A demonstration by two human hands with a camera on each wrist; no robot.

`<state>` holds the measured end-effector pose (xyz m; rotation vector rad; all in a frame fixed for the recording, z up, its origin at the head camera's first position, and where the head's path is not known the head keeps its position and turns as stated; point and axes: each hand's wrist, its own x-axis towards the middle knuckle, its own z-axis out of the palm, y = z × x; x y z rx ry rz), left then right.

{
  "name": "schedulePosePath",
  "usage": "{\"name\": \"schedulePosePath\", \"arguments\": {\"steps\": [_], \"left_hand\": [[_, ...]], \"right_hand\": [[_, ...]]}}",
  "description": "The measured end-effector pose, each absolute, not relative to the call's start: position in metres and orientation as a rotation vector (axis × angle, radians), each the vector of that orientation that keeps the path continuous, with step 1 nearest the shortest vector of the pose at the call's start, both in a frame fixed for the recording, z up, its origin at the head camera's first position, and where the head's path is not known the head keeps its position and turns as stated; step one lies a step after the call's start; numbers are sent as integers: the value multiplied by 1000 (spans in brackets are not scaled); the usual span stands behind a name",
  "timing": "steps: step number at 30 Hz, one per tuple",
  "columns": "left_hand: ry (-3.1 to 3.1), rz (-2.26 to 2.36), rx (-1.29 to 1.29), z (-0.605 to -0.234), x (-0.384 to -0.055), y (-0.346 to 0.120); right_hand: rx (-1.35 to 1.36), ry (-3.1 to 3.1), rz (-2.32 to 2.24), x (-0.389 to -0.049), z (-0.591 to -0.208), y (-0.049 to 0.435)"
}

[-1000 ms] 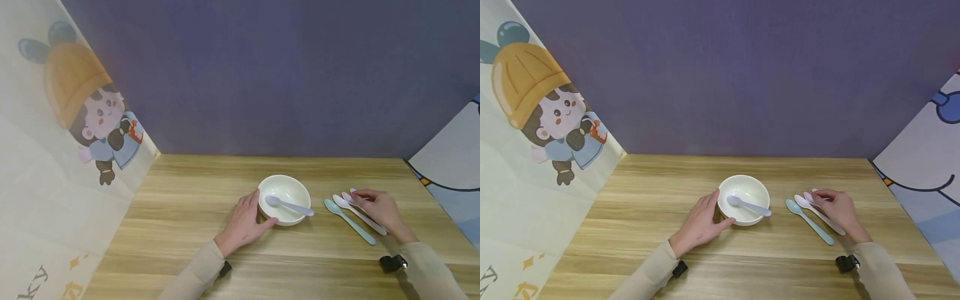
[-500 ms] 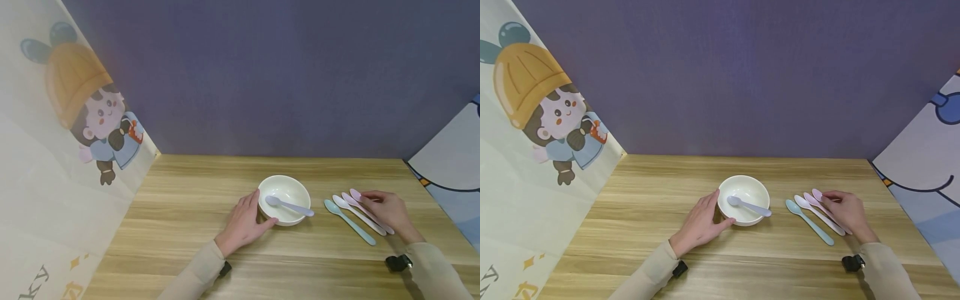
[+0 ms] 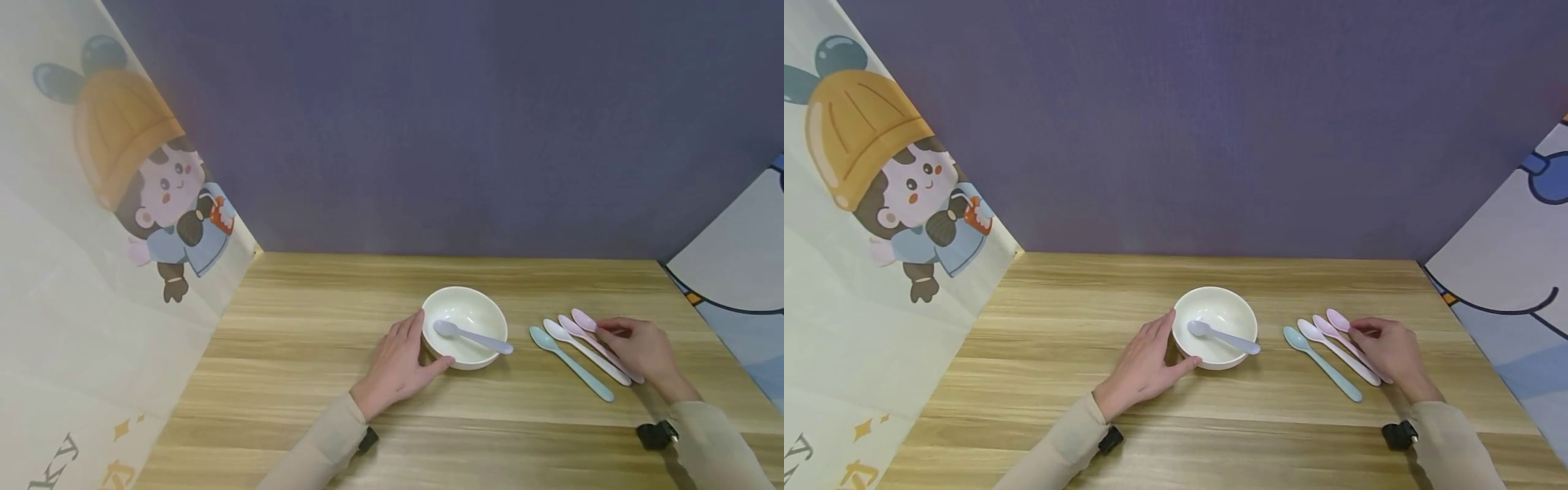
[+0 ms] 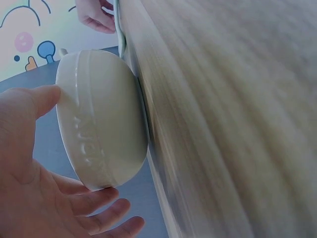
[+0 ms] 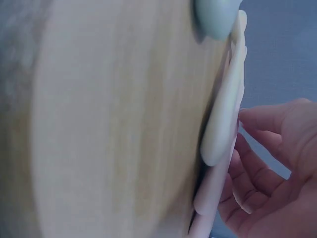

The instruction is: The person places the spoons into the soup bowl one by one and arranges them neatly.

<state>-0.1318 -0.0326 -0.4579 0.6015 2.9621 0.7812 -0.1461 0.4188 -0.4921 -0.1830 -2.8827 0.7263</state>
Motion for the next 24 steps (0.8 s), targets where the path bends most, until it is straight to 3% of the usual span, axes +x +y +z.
{"name": "schedulePosePath", "arguments": {"steps": [24], "left_hand": [[2952, 819, 594, -459, -133, -33]], "right_hand": [[-235, -2962, 768, -142, -490, 426]]}}
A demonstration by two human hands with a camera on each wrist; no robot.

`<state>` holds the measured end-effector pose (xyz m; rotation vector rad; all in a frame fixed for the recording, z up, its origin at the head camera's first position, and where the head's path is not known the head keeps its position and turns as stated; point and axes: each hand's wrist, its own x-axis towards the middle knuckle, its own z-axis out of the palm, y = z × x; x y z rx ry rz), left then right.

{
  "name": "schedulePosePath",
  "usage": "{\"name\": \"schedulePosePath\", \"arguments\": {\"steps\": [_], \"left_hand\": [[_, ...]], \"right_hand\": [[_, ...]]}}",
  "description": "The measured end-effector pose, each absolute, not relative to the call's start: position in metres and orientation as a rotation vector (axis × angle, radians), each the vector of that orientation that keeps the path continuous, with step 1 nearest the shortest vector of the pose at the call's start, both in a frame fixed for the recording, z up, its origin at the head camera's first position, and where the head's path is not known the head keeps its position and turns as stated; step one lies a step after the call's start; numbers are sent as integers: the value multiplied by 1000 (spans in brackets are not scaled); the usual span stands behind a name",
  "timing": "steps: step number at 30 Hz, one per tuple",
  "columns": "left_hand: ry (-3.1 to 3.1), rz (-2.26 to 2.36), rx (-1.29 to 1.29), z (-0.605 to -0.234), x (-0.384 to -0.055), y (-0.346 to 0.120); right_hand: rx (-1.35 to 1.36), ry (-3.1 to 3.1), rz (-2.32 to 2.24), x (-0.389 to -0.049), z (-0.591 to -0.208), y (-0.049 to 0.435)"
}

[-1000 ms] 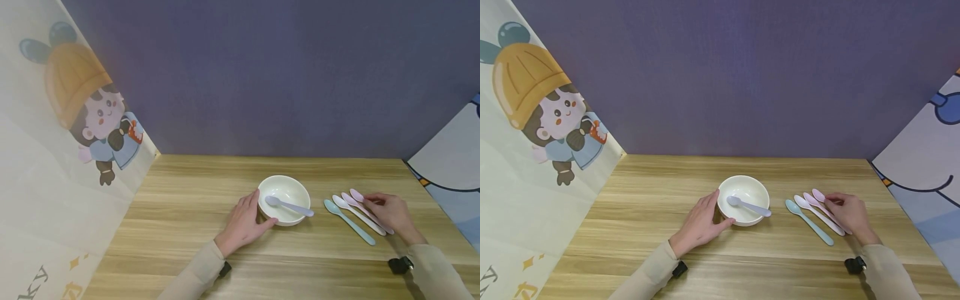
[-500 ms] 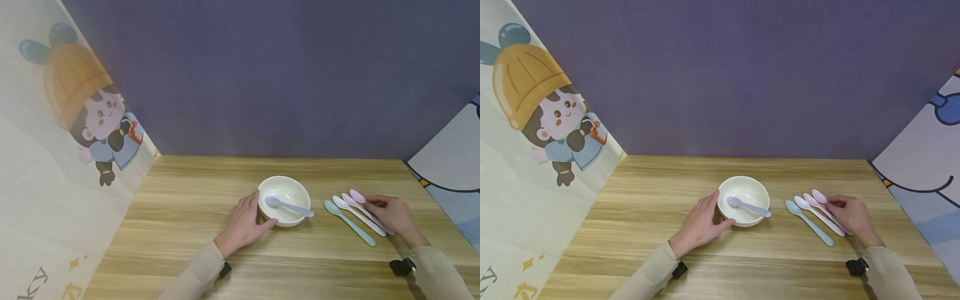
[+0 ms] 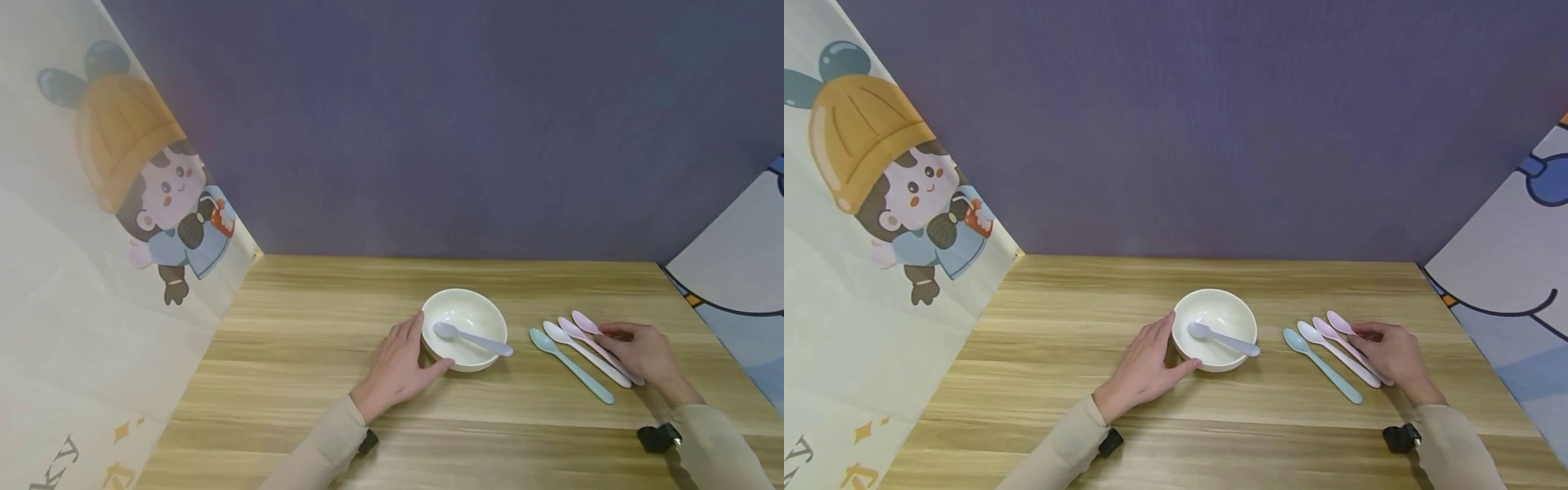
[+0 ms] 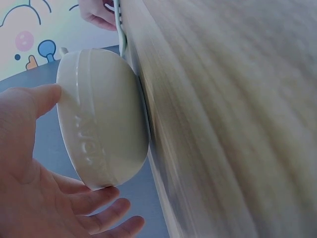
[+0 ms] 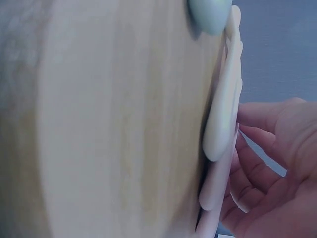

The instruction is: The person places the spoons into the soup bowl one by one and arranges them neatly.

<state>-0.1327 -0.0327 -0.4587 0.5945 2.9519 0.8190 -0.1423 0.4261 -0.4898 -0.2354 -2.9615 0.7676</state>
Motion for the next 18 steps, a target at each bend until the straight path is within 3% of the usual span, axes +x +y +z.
{"name": "schedulePosePath", "arguments": {"steps": [18], "left_hand": [[2942, 835, 586, -458, -132, -33]], "right_hand": [[-258, -2962, 798, -143, -490, 426]]}}
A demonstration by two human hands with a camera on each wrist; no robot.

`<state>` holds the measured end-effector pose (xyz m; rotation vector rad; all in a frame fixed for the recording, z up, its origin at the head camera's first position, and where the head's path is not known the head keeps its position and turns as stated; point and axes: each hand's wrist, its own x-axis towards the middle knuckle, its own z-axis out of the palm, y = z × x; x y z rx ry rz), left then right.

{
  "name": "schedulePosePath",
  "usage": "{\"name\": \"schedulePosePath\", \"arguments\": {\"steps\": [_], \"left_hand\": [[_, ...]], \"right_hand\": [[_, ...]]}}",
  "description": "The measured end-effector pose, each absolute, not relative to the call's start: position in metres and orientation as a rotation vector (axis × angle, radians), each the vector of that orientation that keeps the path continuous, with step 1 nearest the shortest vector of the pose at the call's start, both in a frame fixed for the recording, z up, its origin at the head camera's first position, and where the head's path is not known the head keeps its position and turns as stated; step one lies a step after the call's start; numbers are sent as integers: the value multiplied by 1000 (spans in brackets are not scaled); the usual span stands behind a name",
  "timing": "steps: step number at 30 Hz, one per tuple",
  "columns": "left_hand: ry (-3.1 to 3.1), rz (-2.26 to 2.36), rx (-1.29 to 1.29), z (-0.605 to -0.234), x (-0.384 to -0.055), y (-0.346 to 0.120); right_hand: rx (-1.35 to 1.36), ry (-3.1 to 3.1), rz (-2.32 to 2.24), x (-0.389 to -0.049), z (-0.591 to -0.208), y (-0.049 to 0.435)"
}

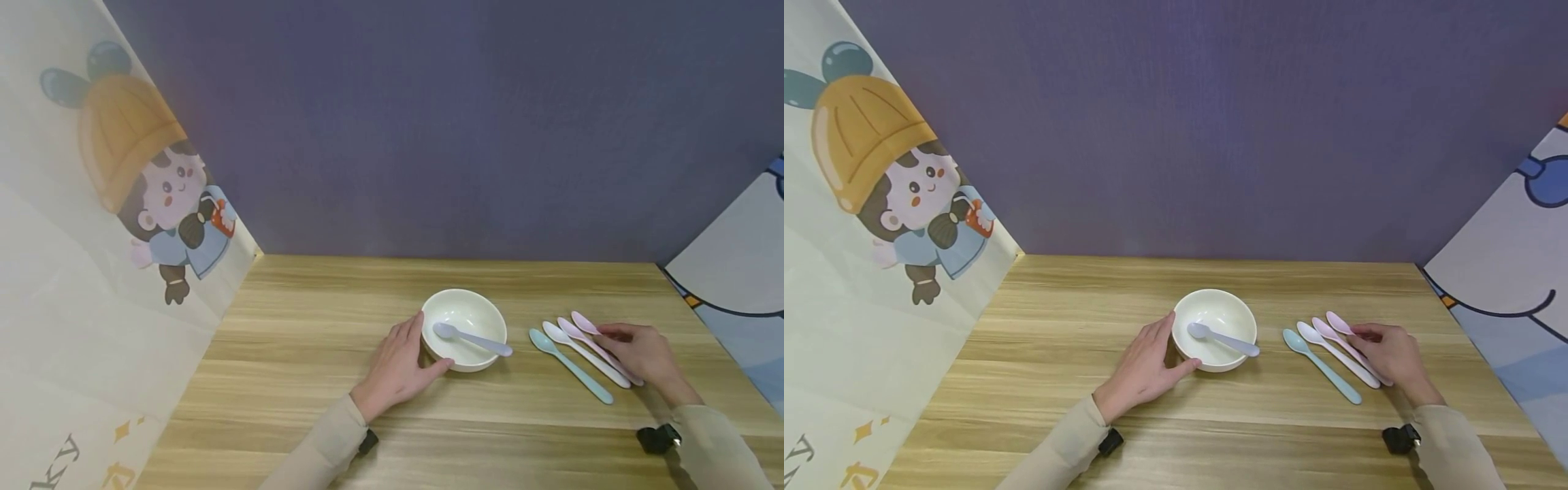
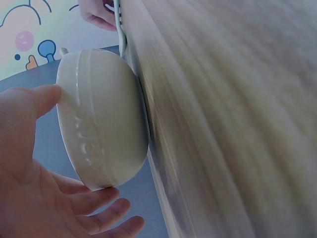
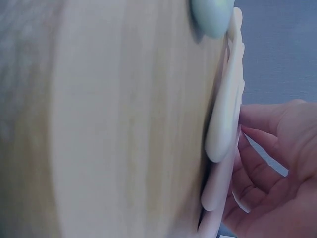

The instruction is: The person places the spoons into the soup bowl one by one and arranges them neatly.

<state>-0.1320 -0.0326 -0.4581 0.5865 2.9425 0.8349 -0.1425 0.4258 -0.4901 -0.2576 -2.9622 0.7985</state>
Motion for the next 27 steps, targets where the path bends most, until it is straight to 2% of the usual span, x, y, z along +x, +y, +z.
{"name": "schedulePosePath", "arguments": {"steps": [27], "left_hand": [[2946, 828, 588, -459, -132, -33]], "right_hand": [[-260, -2985, 784, -138, -478, 421]]}}
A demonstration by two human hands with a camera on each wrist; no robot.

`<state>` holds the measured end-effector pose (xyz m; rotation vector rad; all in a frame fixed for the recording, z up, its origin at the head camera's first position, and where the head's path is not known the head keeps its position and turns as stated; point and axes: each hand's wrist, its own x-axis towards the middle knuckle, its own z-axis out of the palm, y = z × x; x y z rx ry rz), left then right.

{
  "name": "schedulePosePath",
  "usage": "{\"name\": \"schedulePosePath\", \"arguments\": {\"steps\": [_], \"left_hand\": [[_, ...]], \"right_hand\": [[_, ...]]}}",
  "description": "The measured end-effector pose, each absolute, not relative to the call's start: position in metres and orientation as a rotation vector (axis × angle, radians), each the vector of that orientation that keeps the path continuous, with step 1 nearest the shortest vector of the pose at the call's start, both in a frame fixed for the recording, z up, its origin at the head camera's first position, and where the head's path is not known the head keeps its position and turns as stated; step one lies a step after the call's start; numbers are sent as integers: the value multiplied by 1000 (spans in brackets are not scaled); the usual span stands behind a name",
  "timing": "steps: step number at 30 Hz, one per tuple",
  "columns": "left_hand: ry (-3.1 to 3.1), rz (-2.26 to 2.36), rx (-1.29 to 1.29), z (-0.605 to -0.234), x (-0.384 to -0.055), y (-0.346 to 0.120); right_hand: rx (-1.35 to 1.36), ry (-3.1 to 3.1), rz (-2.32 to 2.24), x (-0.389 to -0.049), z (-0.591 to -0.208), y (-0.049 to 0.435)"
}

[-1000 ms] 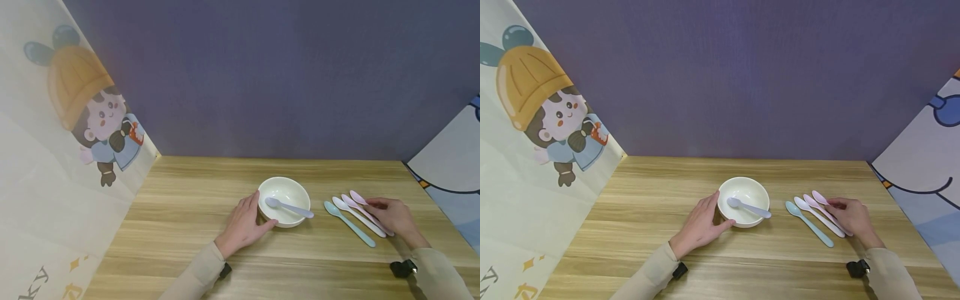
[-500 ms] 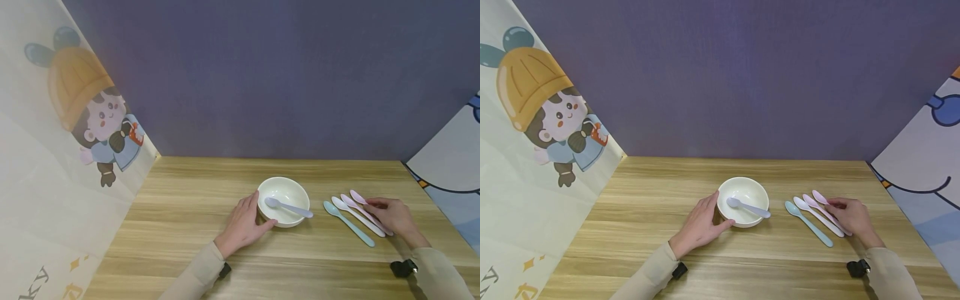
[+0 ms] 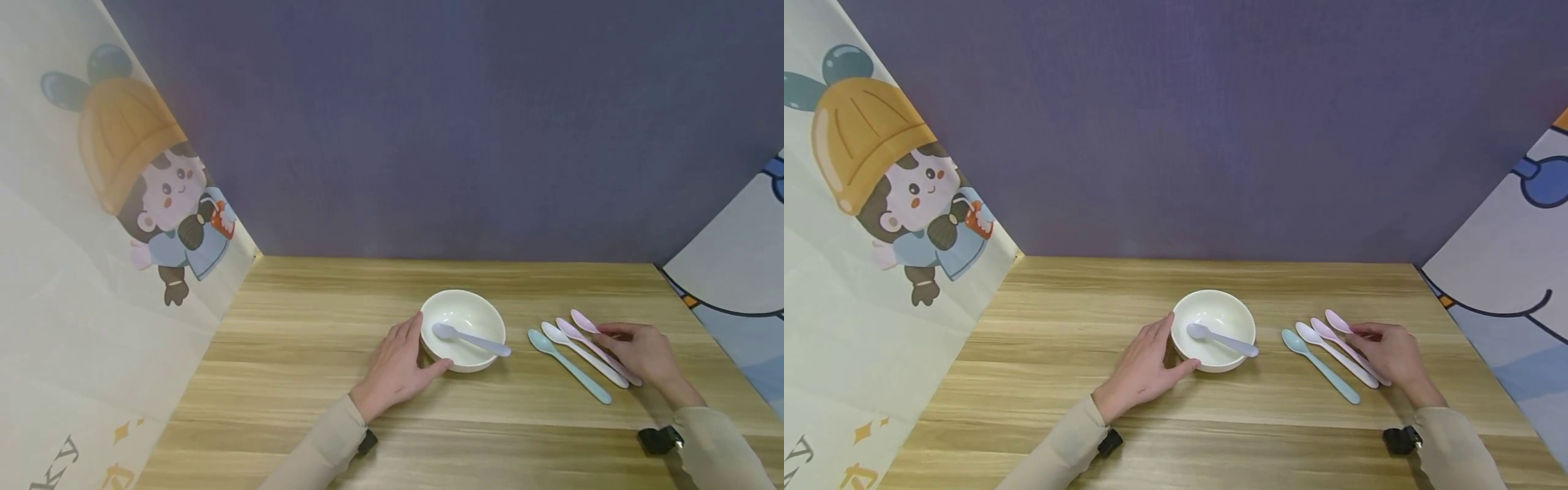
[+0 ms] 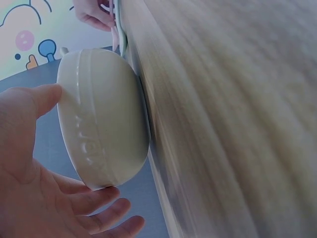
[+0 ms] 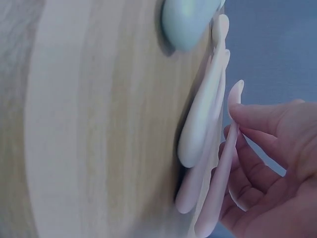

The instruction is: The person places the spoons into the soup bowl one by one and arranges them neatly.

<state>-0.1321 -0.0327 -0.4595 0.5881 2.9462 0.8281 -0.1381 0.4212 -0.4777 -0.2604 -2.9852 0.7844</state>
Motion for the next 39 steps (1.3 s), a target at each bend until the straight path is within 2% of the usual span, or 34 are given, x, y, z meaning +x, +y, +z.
{"name": "schedulePosePath", "arguments": {"steps": [39], "left_hand": [[2935, 836, 578, -460, -133, -33]], "right_hand": [[-58, -2967, 751, -135, -459, 396]]}}
